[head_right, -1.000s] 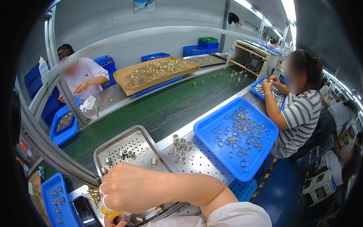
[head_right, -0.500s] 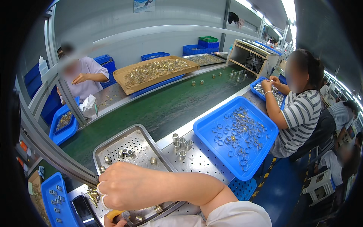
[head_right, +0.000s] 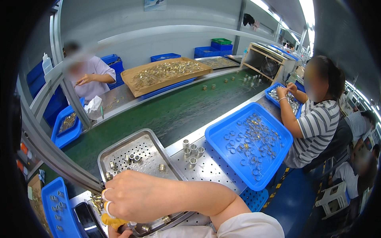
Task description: The person assembles small brass-colored metal components using a cylindrical metal tool. They repeatedly pick up a brass part, insert it into the tool, and press it down to secure it before placing the finished unit into a perforated metal tray. The process is repetitive and performed at a steady pace.
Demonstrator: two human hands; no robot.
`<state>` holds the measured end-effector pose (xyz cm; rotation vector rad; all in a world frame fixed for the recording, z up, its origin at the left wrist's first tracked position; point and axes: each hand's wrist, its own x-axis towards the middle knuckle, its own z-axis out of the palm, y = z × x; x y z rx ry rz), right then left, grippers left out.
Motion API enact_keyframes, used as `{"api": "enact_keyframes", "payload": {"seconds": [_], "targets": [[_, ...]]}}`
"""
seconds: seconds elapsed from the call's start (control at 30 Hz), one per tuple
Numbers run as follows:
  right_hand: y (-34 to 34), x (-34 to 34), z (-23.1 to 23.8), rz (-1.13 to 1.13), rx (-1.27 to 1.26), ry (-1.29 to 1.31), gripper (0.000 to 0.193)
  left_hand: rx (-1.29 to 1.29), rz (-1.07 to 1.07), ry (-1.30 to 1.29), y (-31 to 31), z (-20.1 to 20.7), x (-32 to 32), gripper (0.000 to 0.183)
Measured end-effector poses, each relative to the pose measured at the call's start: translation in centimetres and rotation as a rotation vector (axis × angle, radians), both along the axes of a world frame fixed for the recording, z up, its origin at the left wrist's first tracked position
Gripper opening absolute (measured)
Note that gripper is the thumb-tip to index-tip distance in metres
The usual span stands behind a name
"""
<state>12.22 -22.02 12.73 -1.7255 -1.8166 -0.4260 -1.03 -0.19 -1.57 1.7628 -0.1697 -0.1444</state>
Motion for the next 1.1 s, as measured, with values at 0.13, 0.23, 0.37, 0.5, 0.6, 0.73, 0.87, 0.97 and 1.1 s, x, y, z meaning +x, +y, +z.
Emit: {"api": "enact_keyframes", "payload": {"seconds": [0.13, 0.23, 0.37, 0.5, 0.6, 0.73, 0.87, 0.97, 1.1], "targets": [[0.3, 0.2, -0.6, -0.030, 0.026, 0.017, 0.015, 0.068, 0.020, -0.007, 0.0, 0.5, 0.2, 0.030], [0.5, 0.3, -0.9, -0.059, 0.003, 0.039, 0.015, 0.020, -0.002, -0.100, -0.1, 0.2, 0.3, 0.032], [0.4, 0.4, 0.3, -0.146, -0.179, 0.077, 0.027, 0.014, -0.010, -0.067, 0.1, 1.2, 0.7, 0.033], [0.7, 1.1, -1.1, -0.197, -0.252, 0.141, 0.015, 0.069, 0.023, 0.089, 1.5, -0.9, 0.8, 0.035], [3.5, 1.5, -2.4, -0.144, -0.336, 0.178, 0.012, 0.107, 0.119, -0.099, 1.9, -1.6, 0.2, 0.033], [5.1, 1.5, -6.8, -0.129, -0.321, 0.251, 0.011, 0.010, 0.034, 0.039, 1.4, -0.7, 0.7, 0.026], [6.2, 1.8, -8.8, -0.106, -0.391, 0.375, 0.011, 0.028, 0.172, 0.039, 1.5, -1.6, -0.5, 0.030], [7.4, 2.0, -10.7, -0.057, -0.532, 0.366, 0.012, 0.087, -0.011, 0.092, 2.5, -0.8, 0.1, 0.036], [8.7, 2.3, -11.6, -0.040, -0.545, 0.325, 0.014, 0.007, -0.062, 0.021, 3.1, -0.6, 0.4, 0.034]]}}
